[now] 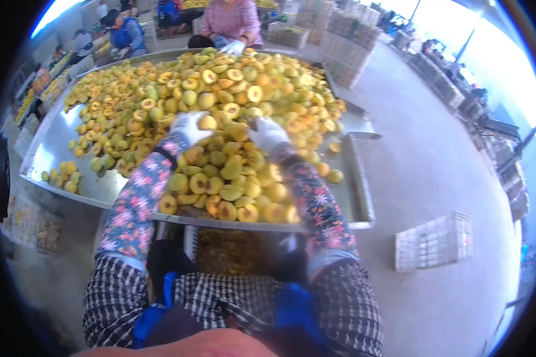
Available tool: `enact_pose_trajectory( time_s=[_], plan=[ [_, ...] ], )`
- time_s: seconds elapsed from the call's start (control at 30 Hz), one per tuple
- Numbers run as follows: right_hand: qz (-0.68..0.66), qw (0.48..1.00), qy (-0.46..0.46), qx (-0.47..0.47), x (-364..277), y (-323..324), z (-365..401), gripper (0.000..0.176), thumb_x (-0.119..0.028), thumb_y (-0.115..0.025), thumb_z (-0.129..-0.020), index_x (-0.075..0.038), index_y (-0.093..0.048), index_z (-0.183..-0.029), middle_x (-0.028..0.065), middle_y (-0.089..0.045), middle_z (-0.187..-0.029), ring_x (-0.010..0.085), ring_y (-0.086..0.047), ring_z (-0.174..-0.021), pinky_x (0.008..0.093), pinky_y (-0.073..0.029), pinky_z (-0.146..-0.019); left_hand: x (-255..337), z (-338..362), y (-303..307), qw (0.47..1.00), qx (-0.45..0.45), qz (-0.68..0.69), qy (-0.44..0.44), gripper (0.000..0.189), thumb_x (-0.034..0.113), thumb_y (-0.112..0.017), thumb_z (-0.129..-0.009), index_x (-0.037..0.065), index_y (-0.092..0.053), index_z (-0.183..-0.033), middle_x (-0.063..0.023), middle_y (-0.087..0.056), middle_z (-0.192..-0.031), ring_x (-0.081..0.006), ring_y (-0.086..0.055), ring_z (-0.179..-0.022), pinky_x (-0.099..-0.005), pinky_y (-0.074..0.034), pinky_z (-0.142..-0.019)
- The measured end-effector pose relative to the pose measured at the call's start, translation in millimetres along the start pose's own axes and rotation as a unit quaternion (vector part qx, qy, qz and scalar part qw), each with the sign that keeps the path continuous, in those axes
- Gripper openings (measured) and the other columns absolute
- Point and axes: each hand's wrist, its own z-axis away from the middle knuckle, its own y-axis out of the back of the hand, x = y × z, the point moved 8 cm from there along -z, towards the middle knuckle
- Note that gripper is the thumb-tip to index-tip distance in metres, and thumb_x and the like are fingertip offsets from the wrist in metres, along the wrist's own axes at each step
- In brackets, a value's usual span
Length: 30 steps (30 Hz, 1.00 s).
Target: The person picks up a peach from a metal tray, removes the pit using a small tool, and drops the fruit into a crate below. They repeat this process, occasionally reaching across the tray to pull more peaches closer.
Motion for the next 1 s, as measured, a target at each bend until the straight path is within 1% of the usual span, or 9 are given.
enact_pose_trajectory(
  time_s=[0.07, 0.13, 0.3, 0.37, 0.6, 0.7, 0.73, 0.77, 1.0],
  plan=[
    [-0.124, 0.99, -0.007, 0.062, -8.8, 6.4, 12.6, 0.045, -0.04, -0.065, -0.087, -0.004, -0.06, -0.115, 0.0149, -0.064, -0.102, 0.029, -0.061, -0.094, 0.0389, -0.049, -0.079, 11.5, 20.0, 15.1, 0.986, 0.112, 0.074, -0.097, 0.061, 0.041, -0.079, -0.072, 0.008, -0.063, -0.121, -0.0165, -0.066, -0.113, -0.0339, -0.064, -0.099, -0.0449, -0.049, -0.087],
    [-0.328, 0.943, -0.037, 0.049, -9.0, 16.3, 44.2, 0.051, -0.042, -0.066, -0.088, -0.005, -0.055, -0.122, 0.0041, -0.061, -0.099, 0.0161, -0.058, -0.082, 0.0325, -0.047, -0.066, 51.0, 50.3, 27.8, 0.964, 0.058, 0.243, -0.093, 0.068, 0.027, -0.082, -0.074, 0.005, -0.053, -0.131, -0.0195, -0.061, -0.119, -0.0299, -0.064, -0.103, -0.0401, -0.05, -0.09],
    [-0.511, 0.841, 0.06, -0.168, -114.4, 18.0, 131.5, 0.075, -0.015, -0.074, -0.085, 0.003, -0.032, -0.145, 0.0103, -0.053, -0.133, 0.0159, -0.048, -0.123, 0.0308, -0.042, -0.103, 132.4, 152.1, 72.0, 0.941, -0.05, 0.321, -0.096, 0.083, 0.012, -0.083, -0.073, 0.004, -0.039, -0.143, -0.0105, -0.058, -0.126, -0.0197, -0.058, -0.113, -0.0341, -0.048, -0.097],
    [-0.516, 0.833, 0.012, -0.196, -134.9, 40.1, 176.0, 0.075, -0.011, -0.076, -0.083, 0.003, -0.033, -0.144, 0.011, -0.053, -0.132, 0.0167, -0.051, -0.12, 0.0309, -0.044, -0.101, 140.2, 177.4, 62.0, 0.871, 0.011, 0.464, -0.159, 0.079, 0.015, -0.082, -0.077, 0.003, -0.038, -0.142, -0.0089, -0.056, -0.126, -0.0185, -0.057, -0.112, -0.0328, -0.048, -0.095],
    [-0.536, 0.827, 0.043, -0.164, -146.9, 69.4, 241.4, 0.068, -0.009, -0.078, -0.08, 0.003, -0.042, -0.137, 0.01, -0.061, -0.12, 0.0153, -0.059, -0.106, 0.0273, -0.05, -0.088, 175.9, 240.5, 45.7, 0.696, 0.009, 0.718, 0.024, 0.053, 0.036, -0.069, -0.091, 0.005, -0.05, -0.129, -0.005, -0.061, -0.112, -0.0111, -0.06, -0.092, -0.021, -0.051, -0.064],
    [-0.442, 0.893, 0.04, -0.077, -152.3, 61.8, 247.7, 0.057, -0.016, -0.082, -0.076, 0.003, -0.056, -0.123, 0.0078, -0.066, -0.108, 0.0145, -0.061, -0.098, 0.0285, -0.051, -0.085, 167.3, 253.5, 32.3, 0.647, 0.006, 0.758, 0.089, 0.045, 0.036, -0.068, -0.091, 0.007, -0.054, -0.123, -0.0032, -0.063, -0.109, -0.0114, -0.061, -0.093, -0.0219, -0.051, -0.066],
    [-0.398, 0.915, 0.056, -0.033, -143.9, 56.3, 250.8, 0.06, -0.016, -0.083, -0.075, 0.003, -0.055, -0.124, 0.009, -0.066, -0.109, 0.0155, -0.061, -0.099, 0.0295, -0.051, -0.087, 171.7, 258.1, 30.4, 0.57, 0.018, 0.814, 0.11, 0.03, 0.016, -0.066, -0.093, 0.003, -0.058, -0.119, -0.0049, -0.065, -0.108, -0.0143, -0.061, -0.102, -0.0282, -0.05, -0.091],
    [-0.355, 0.932, 0.072, 0.01, -137.7, 50.6, 254.0, 0.062, -0.017, -0.083, -0.074, 0.003, -0.054, -0.125, 0.0102, -0.065, -0.11, 0.0165, -0.061, -0.1, 0.0305, -0.05, -0.089, 172.1, 258.0, 22.7, 0.574, 0.009, 0.816, 0.06, 0.032, 0.015, -0.065, -0.094, 0.003, -0.056, -0.122, -0.0058, -0.062, -0.114, -0.0148, -0.059, -0.107, -0.0279, -0.048, -0.094],
    [-0.528, 0.846, 0.065, 0.032, -149.0, 19.1, 301.6, 0.059, -0.012, -0.08, -0.077, 0.002, -0.05, -0.126, 0.0095, -0.061, -0.118, 0.016, -0.059, -0.107, 0.0298, -0.047, -0.095, 191.1, 297.3, 19.7, 0.57, -0.118, 0.813, -0.001, 0.047, 0.024, -0.067, -0.093, 0.003, -0.05, -0.131, -0.0074, -0.059, -0.122, -0.0159, -0.055, -0.114, -0.0301, -0.044, -0.1]
  ],
)
